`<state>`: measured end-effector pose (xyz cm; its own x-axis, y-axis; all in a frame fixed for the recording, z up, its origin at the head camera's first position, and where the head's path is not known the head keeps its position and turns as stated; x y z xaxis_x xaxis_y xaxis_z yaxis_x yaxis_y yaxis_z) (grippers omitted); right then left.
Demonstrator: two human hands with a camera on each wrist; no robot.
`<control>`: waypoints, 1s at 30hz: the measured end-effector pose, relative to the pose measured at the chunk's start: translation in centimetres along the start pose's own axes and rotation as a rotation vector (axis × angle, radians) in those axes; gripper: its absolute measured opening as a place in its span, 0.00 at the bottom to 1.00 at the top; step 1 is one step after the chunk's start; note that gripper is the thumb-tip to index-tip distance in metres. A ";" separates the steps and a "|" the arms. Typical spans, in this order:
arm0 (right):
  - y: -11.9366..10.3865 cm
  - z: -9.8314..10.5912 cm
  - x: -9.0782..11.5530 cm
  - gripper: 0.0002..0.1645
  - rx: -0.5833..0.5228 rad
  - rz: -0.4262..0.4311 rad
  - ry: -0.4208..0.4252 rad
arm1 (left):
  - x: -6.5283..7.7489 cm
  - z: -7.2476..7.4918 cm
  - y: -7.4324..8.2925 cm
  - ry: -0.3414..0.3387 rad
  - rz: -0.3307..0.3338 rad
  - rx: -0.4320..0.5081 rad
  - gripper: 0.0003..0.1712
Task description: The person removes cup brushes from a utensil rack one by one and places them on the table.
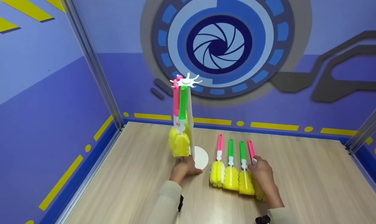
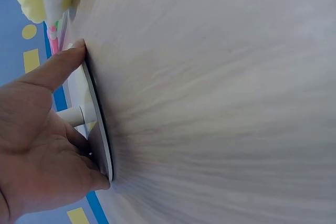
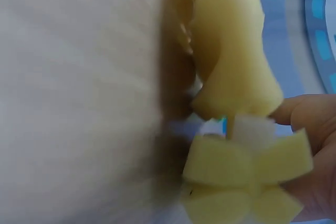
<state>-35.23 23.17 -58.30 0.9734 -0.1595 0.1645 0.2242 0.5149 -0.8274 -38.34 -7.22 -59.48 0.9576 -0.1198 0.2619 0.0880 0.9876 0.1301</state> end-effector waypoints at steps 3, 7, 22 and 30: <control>-1.0 -0.5 0.6 0.33 0.025 0.060 0.027 | 0.1 0.2 0.1 0.004 0.005 -0.013 0.53; -2.5 -1.4 1.1 0.31 0.036 0.124 0.043 | 0.2 0.6 0.3 0.001 0.003 -0.050 0.50; -6.4 -9.3 3.5 0.24 -0.084 0.432 -0.011 | 0.1 -1.2 -0.8 0.084 -0.065 0.027 0.60; -8.7 -13.4 3.1 0.27 -0.187 0.589 -0.056 | 0.2 -1.0 -2.7 0.142 -0.255 0.227 0.60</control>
<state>-34.76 6.86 -57.80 0.9331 0.1537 -0.3251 -0.3590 0.3463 -0.8667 -38.07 -9.78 -60.77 0.9427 -0.3281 0.0607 0.2807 0.8782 0.3872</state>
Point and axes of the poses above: each hand's wrist, its own x-axis away from the middle knuckle, its own z-axis out of the back of the hand, y = z × x, the point moved 1 cm from there along -x, towards the middle knuckle, and after that the axes turned 14 degrees about -x, right-handed, at the moved point
